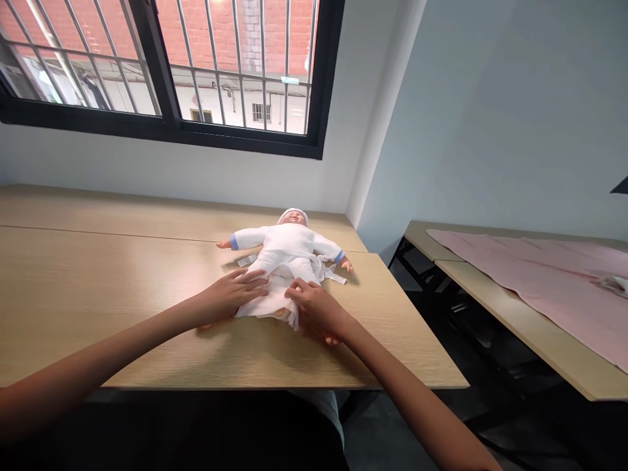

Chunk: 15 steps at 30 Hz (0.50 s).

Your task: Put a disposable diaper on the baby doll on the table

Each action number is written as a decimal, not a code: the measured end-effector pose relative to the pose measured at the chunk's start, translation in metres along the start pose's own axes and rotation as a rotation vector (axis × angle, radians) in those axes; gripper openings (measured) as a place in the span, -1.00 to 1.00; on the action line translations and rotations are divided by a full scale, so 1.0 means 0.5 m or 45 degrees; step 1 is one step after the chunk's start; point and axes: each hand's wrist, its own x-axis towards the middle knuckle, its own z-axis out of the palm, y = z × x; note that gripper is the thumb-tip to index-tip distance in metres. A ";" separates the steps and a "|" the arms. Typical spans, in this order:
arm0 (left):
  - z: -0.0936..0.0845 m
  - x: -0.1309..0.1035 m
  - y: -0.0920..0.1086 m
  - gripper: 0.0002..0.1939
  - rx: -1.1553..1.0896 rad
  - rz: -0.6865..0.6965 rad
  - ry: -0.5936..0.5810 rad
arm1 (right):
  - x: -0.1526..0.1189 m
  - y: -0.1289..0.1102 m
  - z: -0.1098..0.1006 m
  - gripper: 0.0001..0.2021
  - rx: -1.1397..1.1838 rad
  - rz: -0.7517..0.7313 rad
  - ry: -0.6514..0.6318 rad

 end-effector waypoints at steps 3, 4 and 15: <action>-0.004 0.002 -0.010 -0.44 -0.089 0.010 -0.028 | -0.009 0.012 -0.001 -0.78 0.386 0.051 0.124; -0.005 0.004 -0.011 -0.39 -0.105 0.006 -0.032 | -0.011 0.015 -0.001 -0.80 0.476 0.055 0.157; -0.002 0.026 0.029 -0.70 -0.071 -0.175 0.128 | -0.025 0.025 -0.008 -0.90 0.708 0.161 0.343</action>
